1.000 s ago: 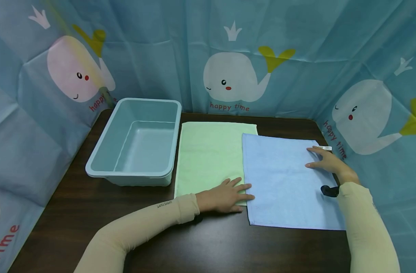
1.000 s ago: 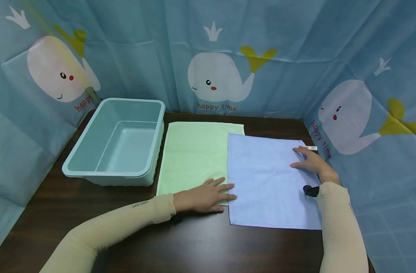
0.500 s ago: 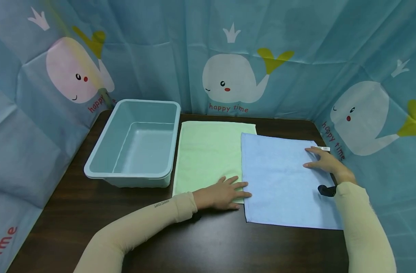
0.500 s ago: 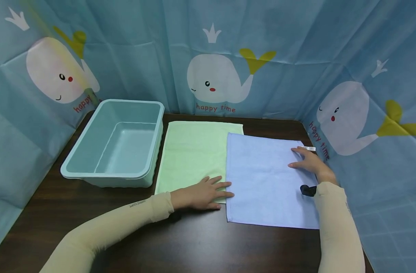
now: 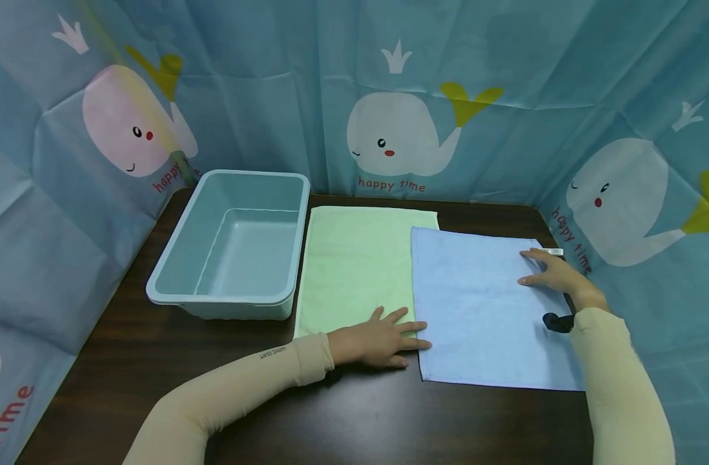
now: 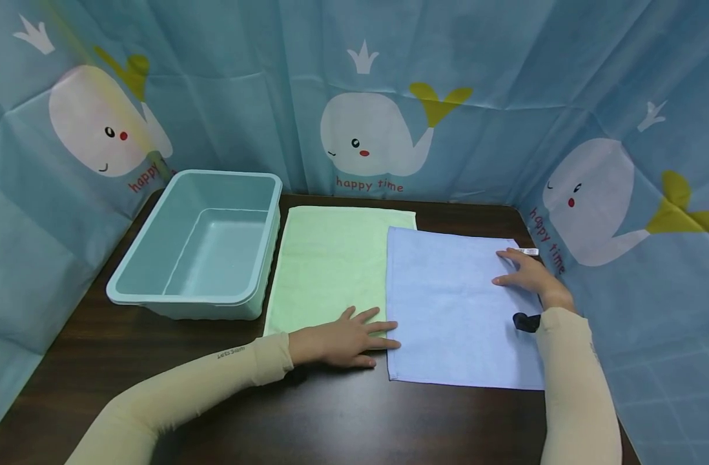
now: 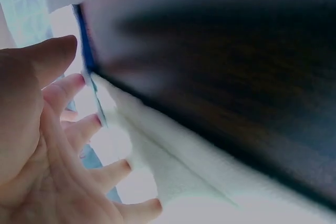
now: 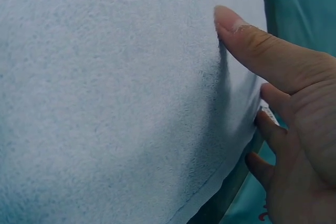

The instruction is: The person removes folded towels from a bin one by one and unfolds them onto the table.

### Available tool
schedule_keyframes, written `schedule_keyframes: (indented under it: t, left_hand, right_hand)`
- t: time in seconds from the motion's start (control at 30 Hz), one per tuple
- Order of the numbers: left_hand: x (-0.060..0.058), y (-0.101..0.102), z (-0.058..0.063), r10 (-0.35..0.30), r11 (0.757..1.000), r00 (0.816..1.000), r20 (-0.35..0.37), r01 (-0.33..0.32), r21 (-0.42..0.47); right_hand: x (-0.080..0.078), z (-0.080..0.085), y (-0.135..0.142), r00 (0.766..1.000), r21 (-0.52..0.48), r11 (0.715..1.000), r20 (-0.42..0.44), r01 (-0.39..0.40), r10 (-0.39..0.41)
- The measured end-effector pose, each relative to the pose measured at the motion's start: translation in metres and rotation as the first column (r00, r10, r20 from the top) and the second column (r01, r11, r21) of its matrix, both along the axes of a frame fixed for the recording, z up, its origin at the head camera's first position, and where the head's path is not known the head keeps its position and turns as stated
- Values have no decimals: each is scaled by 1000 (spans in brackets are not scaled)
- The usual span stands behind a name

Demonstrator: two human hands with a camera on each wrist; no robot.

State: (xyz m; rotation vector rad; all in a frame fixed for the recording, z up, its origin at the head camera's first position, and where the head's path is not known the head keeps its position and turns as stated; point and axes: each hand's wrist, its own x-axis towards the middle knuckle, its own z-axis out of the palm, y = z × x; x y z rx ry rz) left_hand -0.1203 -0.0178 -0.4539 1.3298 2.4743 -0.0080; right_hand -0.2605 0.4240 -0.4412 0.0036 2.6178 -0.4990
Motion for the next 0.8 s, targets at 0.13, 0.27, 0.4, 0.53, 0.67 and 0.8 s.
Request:
schedule_keyframes:
  t: [0.13,0.27,0.4,0.53,0.67,0.8]
  left_hand:
    - [3,0,1,-1,1000,1000,8,1,2]
    - [2,-2,3,-16,1000,1000,19,16,10]
    - [1,-6,6,-26,999,999,23,25,24]
    - [-3,-14,11,-5,998,1000,14,4,58]
    - [-7,-27,14,27,995,1000,-15,-25,94]
    - [-9,-42,16,67,989,997,-33,-62,132]
  right_hand:
    - [1,1,-1,1000,5,1000,-3,-5,5]
    - [1,1,-1,1000,3,1000,-10,-9,9]
    - [0,2,-1,999,5,1000,-31,-10,10]
    - [0,8,-5,998,-2,1000,-60,-28,28]
    - [4,19,-20,995,11,998,-80,-63,63]
    - [11,30,-41,984,26,993,-137,-112,115]
